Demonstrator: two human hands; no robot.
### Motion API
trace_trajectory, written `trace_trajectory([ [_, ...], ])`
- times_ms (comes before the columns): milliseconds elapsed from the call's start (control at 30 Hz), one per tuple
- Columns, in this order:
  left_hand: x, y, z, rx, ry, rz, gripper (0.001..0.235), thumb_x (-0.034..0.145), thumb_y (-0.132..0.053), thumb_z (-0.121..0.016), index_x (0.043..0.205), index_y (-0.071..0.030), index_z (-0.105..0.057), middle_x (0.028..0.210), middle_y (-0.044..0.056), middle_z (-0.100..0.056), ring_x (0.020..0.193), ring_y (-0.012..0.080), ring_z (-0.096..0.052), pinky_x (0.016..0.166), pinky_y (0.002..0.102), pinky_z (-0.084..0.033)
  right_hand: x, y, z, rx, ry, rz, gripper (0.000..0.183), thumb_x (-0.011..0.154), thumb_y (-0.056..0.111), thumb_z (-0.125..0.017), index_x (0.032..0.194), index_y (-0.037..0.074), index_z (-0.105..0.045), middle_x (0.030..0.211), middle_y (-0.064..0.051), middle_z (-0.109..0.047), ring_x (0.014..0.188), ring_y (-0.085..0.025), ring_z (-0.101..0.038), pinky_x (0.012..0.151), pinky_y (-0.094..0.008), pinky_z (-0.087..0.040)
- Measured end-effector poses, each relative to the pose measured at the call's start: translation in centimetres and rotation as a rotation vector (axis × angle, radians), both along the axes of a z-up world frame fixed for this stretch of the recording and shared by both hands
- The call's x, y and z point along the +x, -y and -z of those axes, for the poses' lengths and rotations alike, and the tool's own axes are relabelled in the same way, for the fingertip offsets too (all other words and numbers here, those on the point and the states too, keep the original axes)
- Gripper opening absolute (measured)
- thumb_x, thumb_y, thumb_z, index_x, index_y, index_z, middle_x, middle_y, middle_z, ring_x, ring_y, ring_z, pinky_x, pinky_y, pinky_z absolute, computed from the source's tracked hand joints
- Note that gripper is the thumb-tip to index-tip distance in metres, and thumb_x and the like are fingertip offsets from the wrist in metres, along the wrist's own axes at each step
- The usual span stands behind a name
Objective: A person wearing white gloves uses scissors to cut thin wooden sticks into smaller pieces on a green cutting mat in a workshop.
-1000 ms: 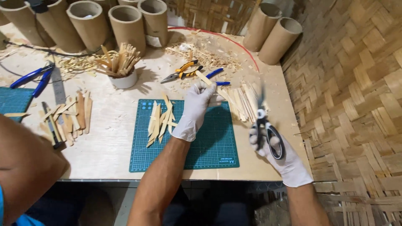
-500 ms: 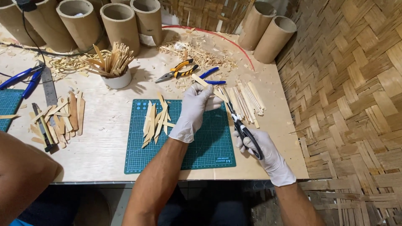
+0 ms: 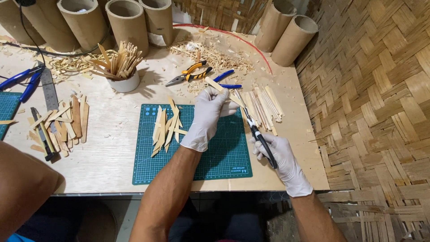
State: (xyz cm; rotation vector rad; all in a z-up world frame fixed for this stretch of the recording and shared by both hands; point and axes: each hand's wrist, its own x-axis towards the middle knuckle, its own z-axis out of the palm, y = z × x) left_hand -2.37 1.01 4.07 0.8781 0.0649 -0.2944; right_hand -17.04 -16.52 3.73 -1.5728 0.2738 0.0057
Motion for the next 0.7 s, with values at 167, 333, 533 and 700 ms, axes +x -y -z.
trace_trajectory([
  [167, -0.2, -0.1, -0.4, 0.022, -0.008, -0.011, 0.023, 0.095, -0.017, -0.070, 0.091, -0.004, -0.052, 0.074, 0.009, -0.069, 0.070, 0.0307, -0.077, 0.056, 0.034, -0.067, -0.5, -1.4, -1.7, -0.040, -0.036, 0.080, 0.016, 0.084, 0.007, -0.081, 0.090, -0.007, -0.074, 0.064, -0.016, -0.066, 0.056, -0.016, -0.064, 0.052, -0.026, -0.057],
  [333, 0.1, -0.3, 0.1, 0.076, 0.012, -0.020, 0.025, 0.093, -0.018, -0.075, 0.088, -0.004, -0.054, 0.075, 0.011, -0.071, 0.069, 0.0288, -0.078, 0.051, 0.031, -0.066, -1.0, -1.6, -2.4, -0.102, -0.054, 0.089, 0.012, 0.083, 0.007, -0.082, 0.082, -0.003, -0.075, 0.056, -0.014, -0.064, 0.047, -0.016, -0.060, 0.045, -0.027, -0.053],
  [533, -0.2, -0.5, -0.5, 0.138, 0.034, -0.033, 0.023, 0.092, -0.015, -0.076, 0.086, -0.003, -0.057, 0.075, 0.012, -0.071, 0.068, 0.0239, -0.078, 0.041, 0.020, -0.058, -1.1, -1.8, -1.9, -0.087, -0.073, 0.143, 0.013, 0.082, 0.007, -0.084, 0.087, -0.003, -0.076, 0.057, -0.011, -0.063, 0.048, -0.013, -0.061, 0.045, -0.023, -0.052],
  [700, 0.1, -0.5, 0.1, 0.137, 0.063, -0.031, 0.023, 0.091, -0.014, -0.077, 0.086, -0.002, -0.057, 0.073, 0.013, -0.071, 0.067, 0.0249, -0.078, 0.038, 0.019, -0.055, -0.8, -1.6, -1.6, -0.049, -0.120, 0.119, 0.021, 0.083, 0.009, -0.082, 0.095, -0.007, -0.076, 0.061, -0.017, -0.066, 0.050, -0.015, -0.063, 0.045, -0.025, -0.053],
])
